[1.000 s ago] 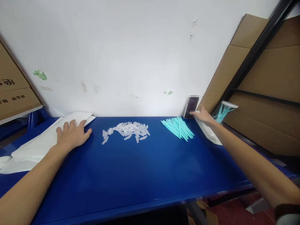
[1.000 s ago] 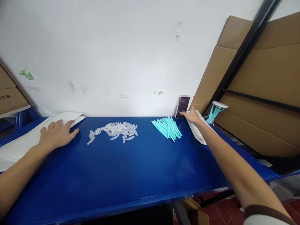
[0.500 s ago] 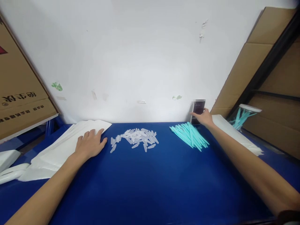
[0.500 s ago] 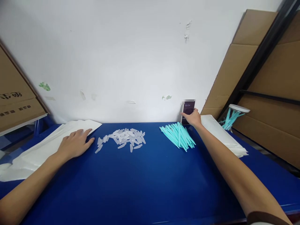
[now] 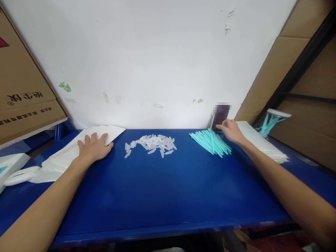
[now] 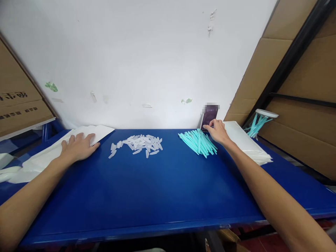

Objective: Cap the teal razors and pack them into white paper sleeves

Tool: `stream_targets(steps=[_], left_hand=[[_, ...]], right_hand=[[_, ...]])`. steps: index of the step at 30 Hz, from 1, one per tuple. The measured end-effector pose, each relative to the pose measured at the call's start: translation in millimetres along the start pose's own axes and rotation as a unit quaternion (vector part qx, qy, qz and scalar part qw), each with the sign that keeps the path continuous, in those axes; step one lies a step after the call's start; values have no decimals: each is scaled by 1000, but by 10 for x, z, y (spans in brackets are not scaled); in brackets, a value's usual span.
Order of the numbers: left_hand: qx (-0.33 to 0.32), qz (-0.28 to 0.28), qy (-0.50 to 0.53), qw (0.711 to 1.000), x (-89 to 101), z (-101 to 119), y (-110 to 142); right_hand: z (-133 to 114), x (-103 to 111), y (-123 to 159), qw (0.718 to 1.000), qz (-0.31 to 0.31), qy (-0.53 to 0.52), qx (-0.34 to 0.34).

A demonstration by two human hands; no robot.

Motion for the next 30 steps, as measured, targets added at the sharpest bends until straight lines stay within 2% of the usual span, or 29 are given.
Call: stream_targets(steps=[5,9,13,19,25,30], left_hand=[[5,47,5,999,164,99,90],[-53,122,47,990,360,312,173],[-107,157,102,977,463,510,250],[-165,156,159,961,427,667,306],[-176,136,174,959,366,681,294],[-182,129,178,958,323,693,282]], right_hand=[[-23,-64,95,997,-61,48,2],[40,-258,249,983,-144,107,-29],[14,-369,388,972,-175,146,-57],[-279,-475,536,967,-203,156,-18],[-568,-580,681,967,-219,120,48],[-556,-590,613,977,-197,67,48]])
Point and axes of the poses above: each hand's wrist, its own y-axis away from the middle knuckle, its own x-axis out of the back of the hand, z = x × y, the point moved 9 cm from there along -y, towards the middle knuckle, and after that the axes turned 8 degrees about -y, right-handed, at the moved point
